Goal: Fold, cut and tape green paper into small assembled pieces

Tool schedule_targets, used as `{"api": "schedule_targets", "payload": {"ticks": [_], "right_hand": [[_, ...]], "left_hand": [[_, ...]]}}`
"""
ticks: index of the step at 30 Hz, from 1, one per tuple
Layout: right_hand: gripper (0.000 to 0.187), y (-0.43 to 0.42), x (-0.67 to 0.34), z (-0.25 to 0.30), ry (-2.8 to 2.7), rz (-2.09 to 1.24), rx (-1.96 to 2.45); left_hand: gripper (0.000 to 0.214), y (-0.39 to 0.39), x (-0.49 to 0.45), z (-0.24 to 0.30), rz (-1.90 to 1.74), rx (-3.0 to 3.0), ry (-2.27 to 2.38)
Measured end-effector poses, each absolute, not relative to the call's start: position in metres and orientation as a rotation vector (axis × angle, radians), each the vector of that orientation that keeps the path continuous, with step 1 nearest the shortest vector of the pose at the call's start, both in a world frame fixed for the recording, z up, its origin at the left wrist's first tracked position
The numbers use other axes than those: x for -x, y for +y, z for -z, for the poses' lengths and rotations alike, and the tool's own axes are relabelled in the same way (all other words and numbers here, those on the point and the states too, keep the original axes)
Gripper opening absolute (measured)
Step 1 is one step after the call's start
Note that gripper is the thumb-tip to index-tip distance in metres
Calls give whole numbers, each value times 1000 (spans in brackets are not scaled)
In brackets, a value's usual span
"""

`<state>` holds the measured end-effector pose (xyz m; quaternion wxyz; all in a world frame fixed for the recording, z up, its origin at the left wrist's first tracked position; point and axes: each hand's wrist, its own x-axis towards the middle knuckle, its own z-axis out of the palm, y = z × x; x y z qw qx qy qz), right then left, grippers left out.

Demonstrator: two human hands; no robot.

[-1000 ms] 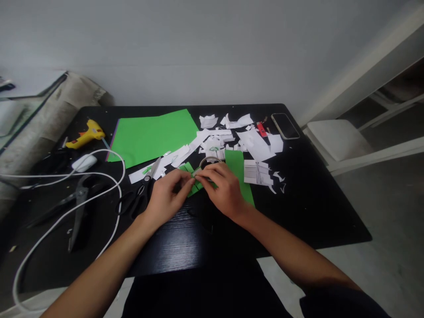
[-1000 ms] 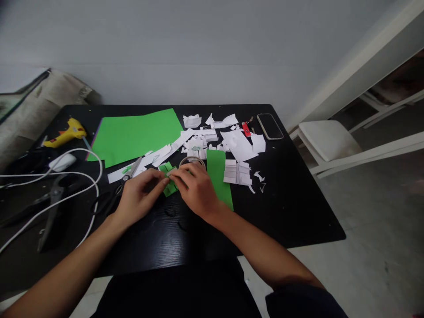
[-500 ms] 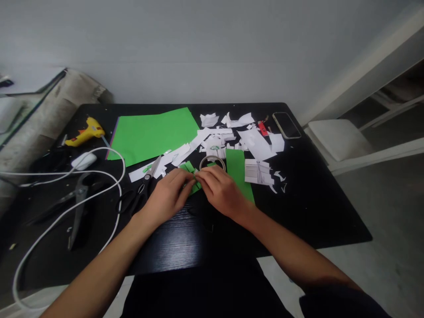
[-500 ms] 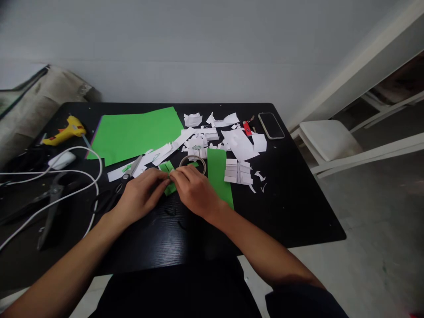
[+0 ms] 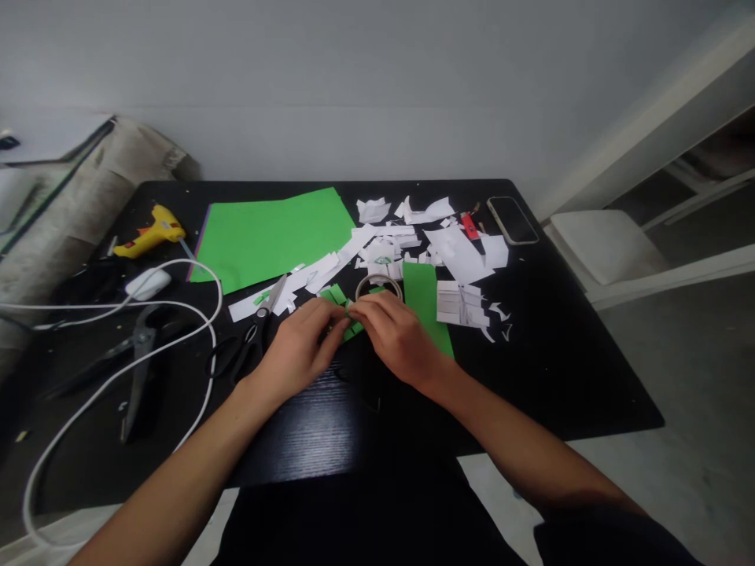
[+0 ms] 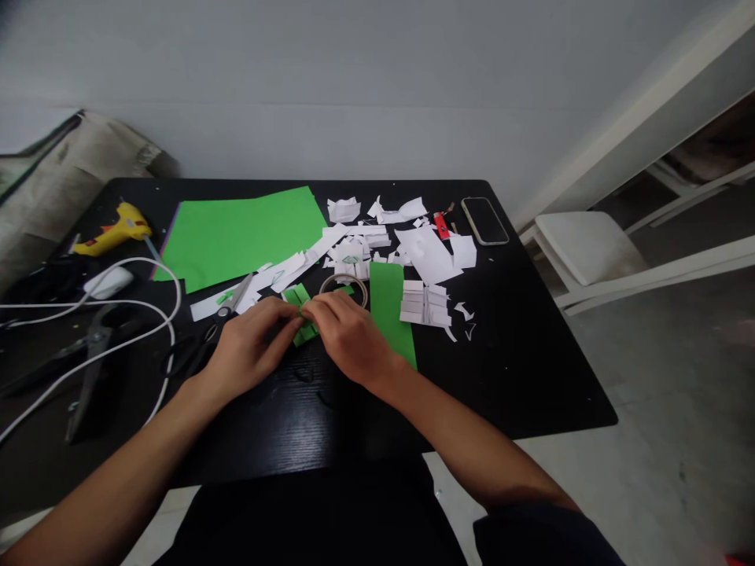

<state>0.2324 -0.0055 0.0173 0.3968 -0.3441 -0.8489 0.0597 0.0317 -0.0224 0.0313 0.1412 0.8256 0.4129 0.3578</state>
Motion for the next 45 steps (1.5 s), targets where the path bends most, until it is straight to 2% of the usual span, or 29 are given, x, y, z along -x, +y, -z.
{"api": "schedule_targets", "payload": {"ticks": [12, 20, 35, 45], "right_hand": [[23, -5, -227, -18, -2162, -70, 873], [22, -4, -232, -17, -2170, -239, 899], [26, -4, -229, -19, -2192, -238, 935], [17, -2, -236, -20, -2086, -502, 906]], "left_hand": [[8, -22, -33, -29, -1041, -2350, 1244], [6, -23, -33, -31, -1047, -2326, 1226], [7, -23, -34, -30, -1023, -2294, 1246], [7, -23, -33, -29, -1000, -2262, 1269]]}}
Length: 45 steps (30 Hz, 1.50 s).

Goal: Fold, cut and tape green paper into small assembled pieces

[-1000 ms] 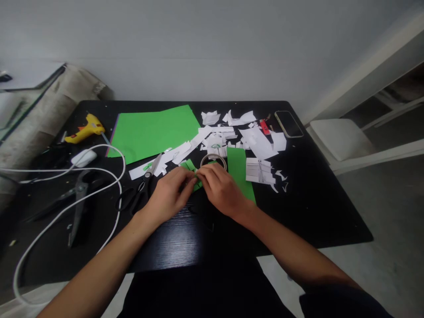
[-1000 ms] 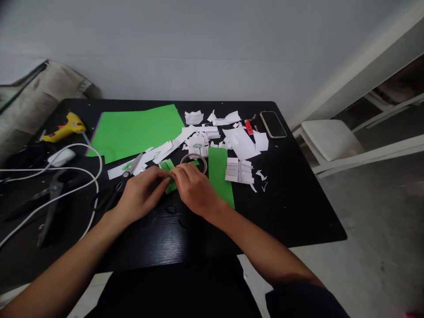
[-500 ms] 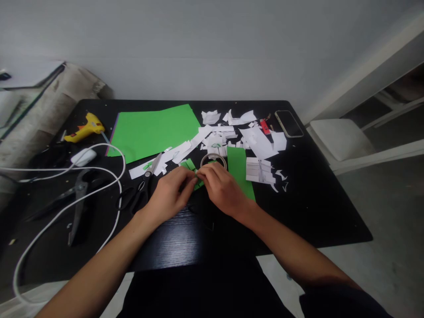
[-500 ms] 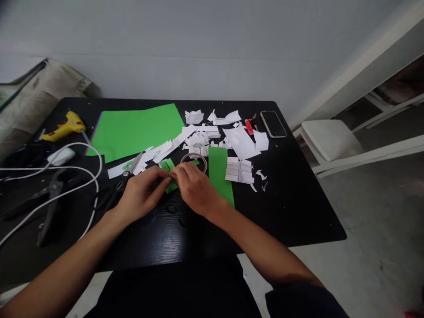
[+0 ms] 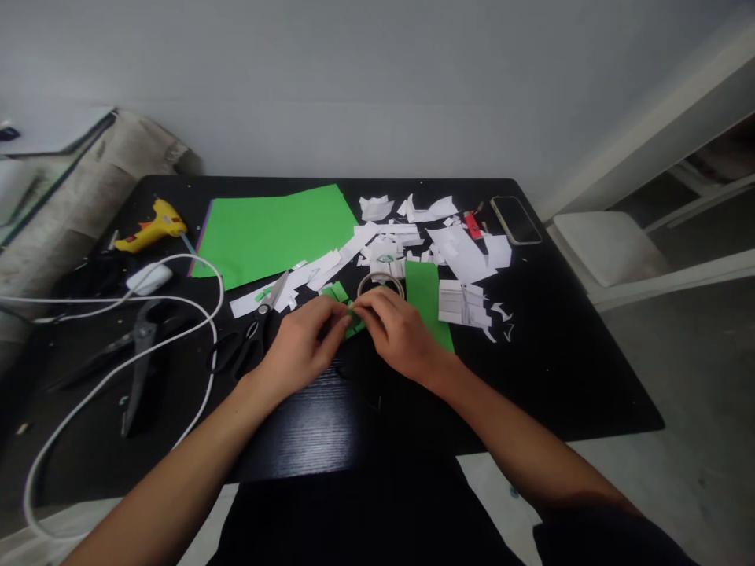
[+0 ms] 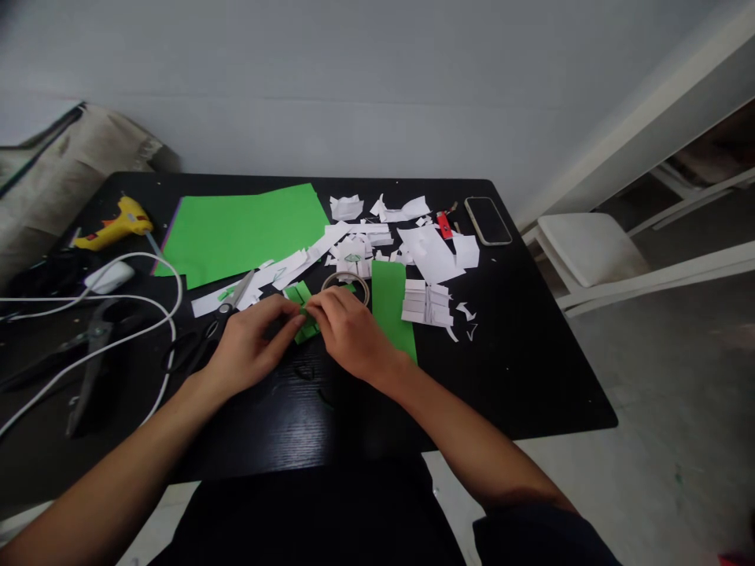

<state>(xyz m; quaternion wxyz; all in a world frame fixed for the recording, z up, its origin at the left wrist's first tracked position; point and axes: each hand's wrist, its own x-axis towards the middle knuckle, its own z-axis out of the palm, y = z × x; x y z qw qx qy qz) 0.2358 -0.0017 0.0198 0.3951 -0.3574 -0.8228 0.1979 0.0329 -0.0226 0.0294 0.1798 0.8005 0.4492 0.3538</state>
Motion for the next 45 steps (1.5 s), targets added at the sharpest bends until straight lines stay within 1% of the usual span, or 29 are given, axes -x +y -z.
{"api": "schedule_targets", "payload": {"ticks": [3, 8, 12, 14, 19, 22, 25, 26, 28, 29, 31, 33, 36, 39, 42, 45], "right_hand": [[18, -4, -233, -20, -2122, -459, 902], [18, 6, -239, -20, -2149, -265, 901], [14, 31, -268, -20, -1839, -122, 1186], [18, 40, -279, -19, -1806, -116, 1240], [28, 36, -275, -16, -1993, -201, 1128], [27, 30, -267, -17, -1976, -253, 1140], [22, 25, -261, -20, -1918, -396, 1143], [20, 23, -258, -21, -1879, -489, 1131], [10, 18, -252, -25, -1734, -782, 1099], [11, 15, -249, -27, -1626, -979, 1072], [23, 10, -243, -31, -1440, -1374, 1017], [32, 6, -238, -34, -1295, -1556, 999], [40, 4, -235, -36, -1230, -1631, 988], [38, 6, -236, -33, -1228, -1619, 997], [34, 10, -239, -29, -1193, -1591, 1029], [35, 14, -240, -25, -1145, -1581, 1078]], "left_hand": [[8, -22, -33, -29, -992, -2258, 1273], [9, -23, -33, -31, -997, -2210, 1290], [11, -20, -27, -36, -1107, -2074, 1404], [12, -18, -23, -39, -1150, -1983, 1432], [16, -14, -17, -38, -1180, -1769, 1408], [16, -13, -17, -38, -1171, -1653, 1361], [16, -14, -19, -41, -1166, -1529, 1334], [16, -14, -19, -42, -1162, -1498, 1331], [17, -14, -21, -44, -1154, -1466, 1324], [17, -15, -21, -45, -1150, -1464, 1317], [18, -15, -23, -45, -1142, -1469, 1306], [19, -15, -25, -44, -1116, -1473, 1293], [20, -16, -27, -41, -1054, -1480, 1272], [23, -15, -26, -39, -1004, -1525, 1308], [29, -10, -17, -36, -982, -1627, 1476], [24, -3, -7, -29, -935, -1747, 1704]]}}
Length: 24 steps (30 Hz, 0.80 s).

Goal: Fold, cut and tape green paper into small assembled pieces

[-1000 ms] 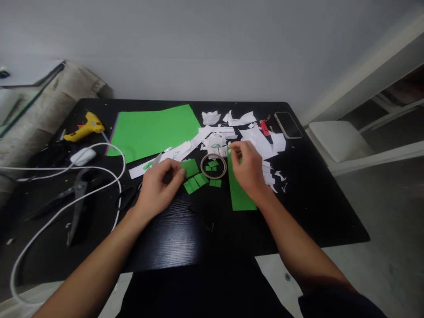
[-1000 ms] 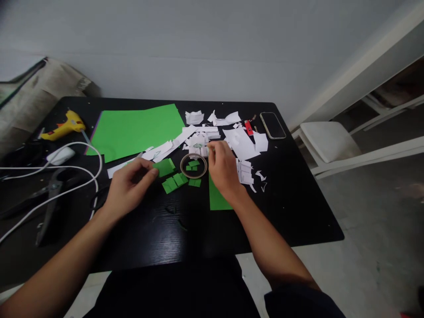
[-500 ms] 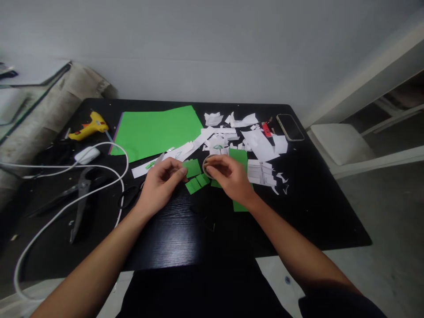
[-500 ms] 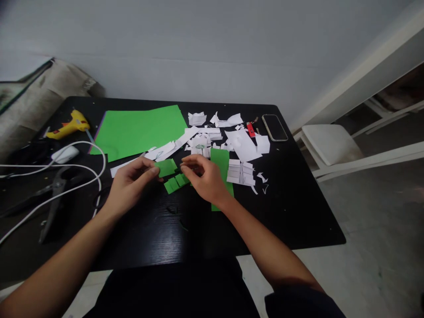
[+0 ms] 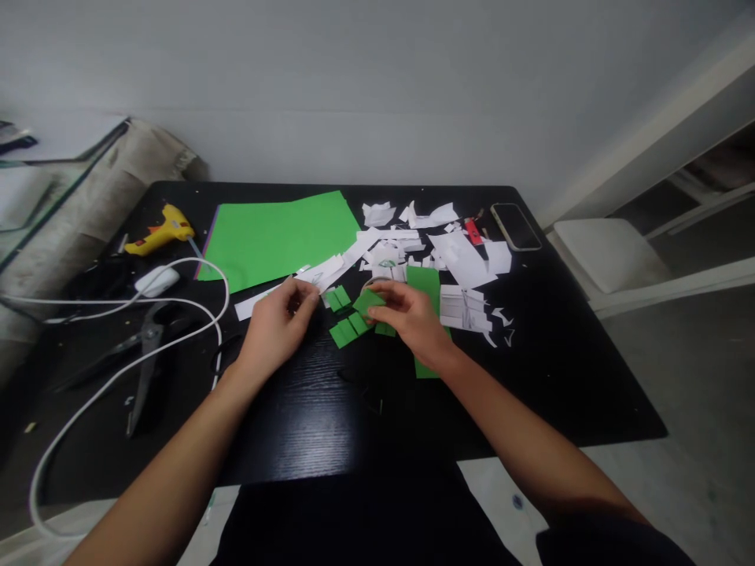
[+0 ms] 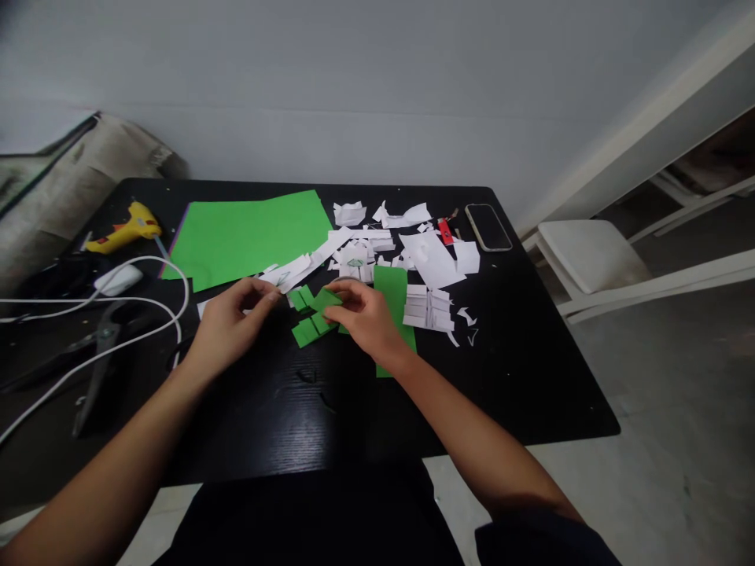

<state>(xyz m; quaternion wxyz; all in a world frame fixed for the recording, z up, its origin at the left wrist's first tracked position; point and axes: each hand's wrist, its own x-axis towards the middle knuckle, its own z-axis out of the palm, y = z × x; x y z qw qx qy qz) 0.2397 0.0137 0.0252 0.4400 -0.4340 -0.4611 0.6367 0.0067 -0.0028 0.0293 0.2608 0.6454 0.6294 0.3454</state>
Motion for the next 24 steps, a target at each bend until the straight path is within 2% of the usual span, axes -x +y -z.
{"api": "schedule_targets", "payload": {"ticks": [5, 9, 12, 18, 24], "right_hand": [[32, 15, -239, -23, -1154, -1582, 1123], [29, 15, -240, -24, -1162, -1560, 1139], [35, 18, -244, -26, -1150, -1506, 1131], [49, 17, -244, -25, -1185, -1464, 1128], [54, 7, -233, -17, -1307, -1480, 1079]], "left_hand": [[14, 5, 4, -22, -801, -1945, 1813], [17, 7, 11, -26, -789, -1931, 1917], [18, 6, 11, -29, -814, -1879, 1945], [27, -3, -11, -33, -937, -1720, 1546], [29, -10, -26, -39, -830, -1567, 1290]]}}
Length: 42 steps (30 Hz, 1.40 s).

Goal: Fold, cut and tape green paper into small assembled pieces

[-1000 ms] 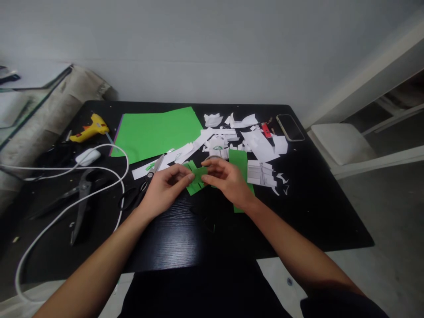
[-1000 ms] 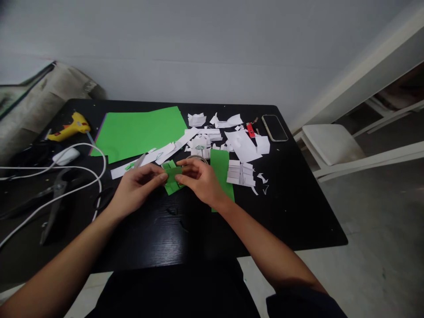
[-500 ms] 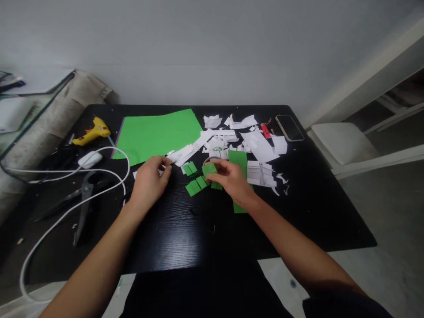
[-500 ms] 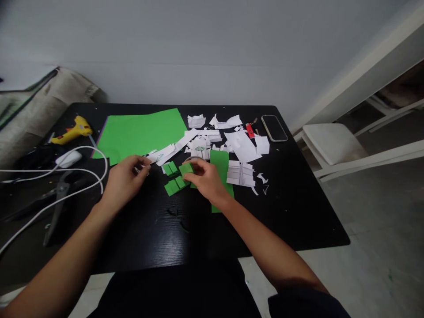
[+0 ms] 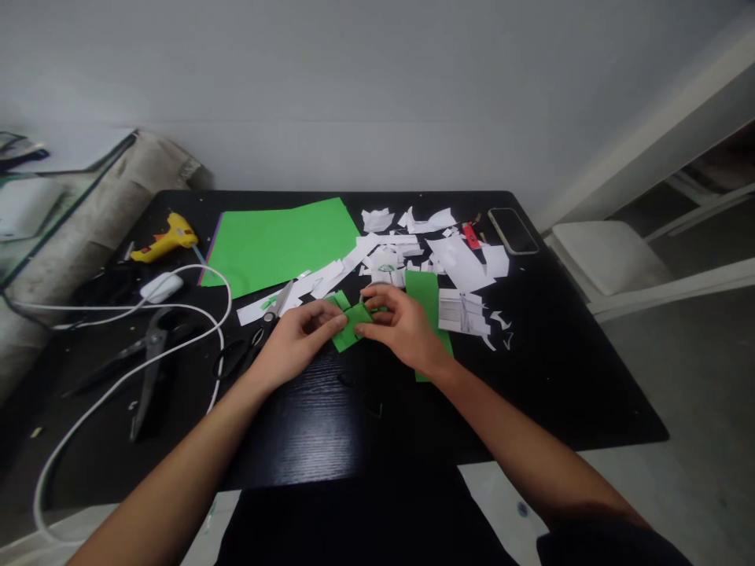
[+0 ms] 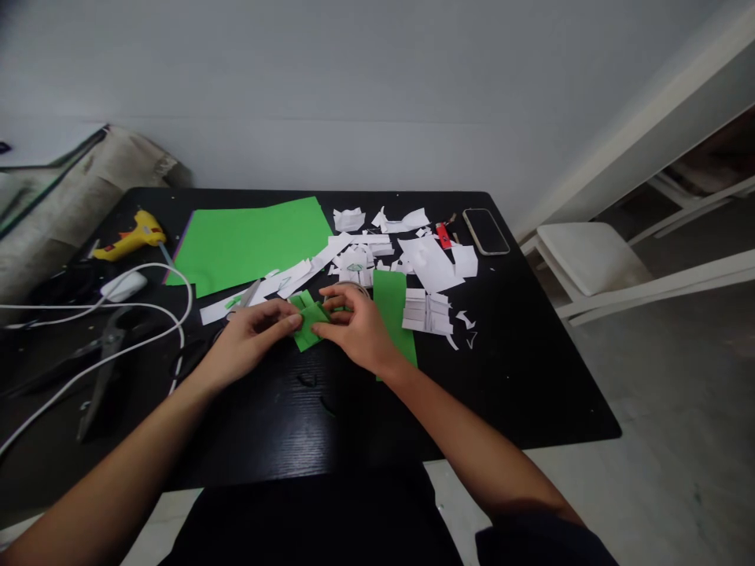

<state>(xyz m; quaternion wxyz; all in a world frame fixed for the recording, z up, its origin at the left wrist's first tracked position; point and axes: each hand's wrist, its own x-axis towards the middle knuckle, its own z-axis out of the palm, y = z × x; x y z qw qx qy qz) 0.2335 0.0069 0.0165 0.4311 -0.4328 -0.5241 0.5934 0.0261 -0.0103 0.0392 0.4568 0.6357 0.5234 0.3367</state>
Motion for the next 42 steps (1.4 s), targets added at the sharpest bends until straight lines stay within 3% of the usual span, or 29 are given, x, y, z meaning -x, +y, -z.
{"api": "schedule_targets", "payload": {"ticks": [5, 9, 12, 17, 26, 32, 42], "right_hand": [[54, 3, -238, -28, -1509, -1463, 1070], [34, 10, -252, -39, -1939, -814, 1128], [57, 17, -261, -37, -2200, -570, 1266], [79, 20, -264, -29, -2399, -523, 1341], [69, 20, -261, -35, -2275, -484, 1255], [52, 16, -260, -48, -1944, -656, 1175], [36, 22, -261, -53, -1410, -1659, 934]], "left_hand": [[28, -13, -9, -50, -705, -1624, 1345], [33, -17, 23, -54, -502, -1716, 1540], [34, -21, 39, -50, -294, -1758, 1602], [46, -26, 45, -54, -261, -1789, 1722], [38, -48, 80, -63, -90, -1840, 2053], [30, -62, 84, -42, -194, -1973, 2103], [35, -56, 72, -66, -2, -1890, 2188]]}}
